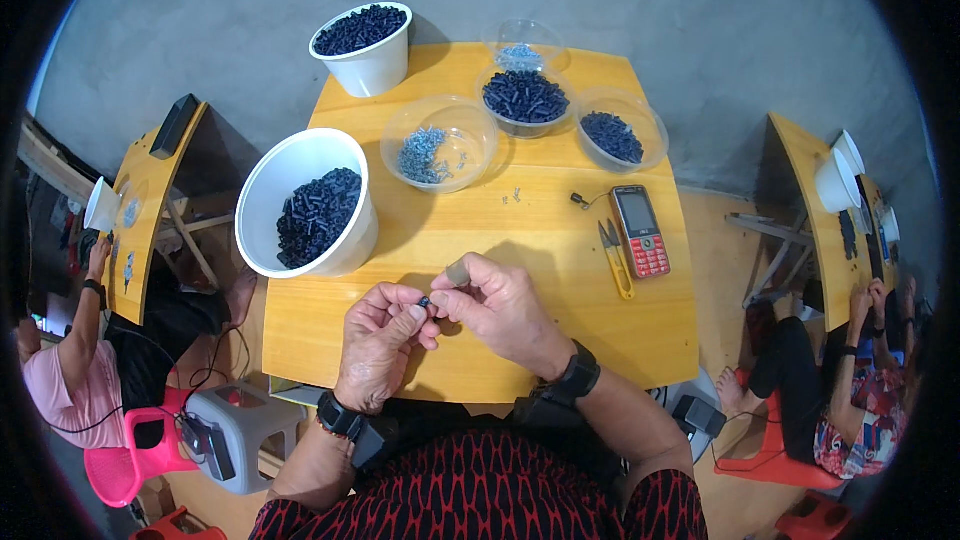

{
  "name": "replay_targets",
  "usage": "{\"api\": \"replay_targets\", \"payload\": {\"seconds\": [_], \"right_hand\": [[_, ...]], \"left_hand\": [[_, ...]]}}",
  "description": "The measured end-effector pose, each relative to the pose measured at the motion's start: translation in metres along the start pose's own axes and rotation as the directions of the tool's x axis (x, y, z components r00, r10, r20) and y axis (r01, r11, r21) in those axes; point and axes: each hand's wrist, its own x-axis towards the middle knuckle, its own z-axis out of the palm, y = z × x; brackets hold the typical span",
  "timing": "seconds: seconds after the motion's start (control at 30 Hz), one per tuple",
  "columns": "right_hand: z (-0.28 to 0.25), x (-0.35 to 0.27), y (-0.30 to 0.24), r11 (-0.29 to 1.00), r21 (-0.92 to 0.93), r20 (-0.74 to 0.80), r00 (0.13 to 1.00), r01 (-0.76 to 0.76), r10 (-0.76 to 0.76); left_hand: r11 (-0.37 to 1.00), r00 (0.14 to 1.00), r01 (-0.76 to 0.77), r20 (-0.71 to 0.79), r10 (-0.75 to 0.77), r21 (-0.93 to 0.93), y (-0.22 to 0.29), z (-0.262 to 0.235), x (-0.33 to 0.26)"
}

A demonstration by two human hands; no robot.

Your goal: Manually assembling small black plastic components at a workshop table.

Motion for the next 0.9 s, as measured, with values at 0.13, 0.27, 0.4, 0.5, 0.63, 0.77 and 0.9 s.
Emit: {"api": "replay_targets", "payload": {"seconds": [0.13, 0.27, 0.4, 0.5, 0.63, 0.77, 0.9], "right_hand": [[0.003, 0.0, 0.0, 1.0, 0.001, -0.018, 1.0, -0.017, 0.017], [0.001, 0.001, 0.003, 1.0, -0.017, -0.026, 1.0, 0.009, -0.009], [0.002, 0.001, 0.004, 0.999, -0.052, -0.038, 0.999, 0.017, -0.019], [0.003, 0.002, 0.004, 0.987, -0.155, -0.05, 0.997, 0.043, -0.052], [0.005, 0.002, 0.003, 0.954, -0.287, -0.066, 0.992, 0.084, -0.107], [0.005, 0.002, 0.004, 0.946, -0.296, -0.063, 0.985, 0.133, -0.158], [0.006, 0.002, 0.0, 0.911, -0.372, -0.008, 0.981, 0.175, -0.192]], "left_hand": [[1.0, 1.0, 0.001, -0.015, -0.001, -0.008, 0.0, 0.0, 0.0], [1.0, 1.0, 0.003, -0.021, -0.003, -0.003, -0.001, 0.0, 0.001], [1.0, 0.999, -0.013, -0.038, 0.014, 0.015, -0.002, 0.003, 0.0], [1.0, 0.998, -0.016, -0.06, 0.017, 0.011, -0.004, 0.003, 0.0], [0.999, 0.997, -0.037, -0.072, 0.038, 0.016, -0.005, 0.004, 0.0], [0.995, 0.992, -0.086, -0.091, 0.09, 0.049, -0.009, 0.007, -0.001], [0.983, 0.984, -0.141, -0.092, 0.152, 0.114, -0.012, 0.008, -0.003]]}}
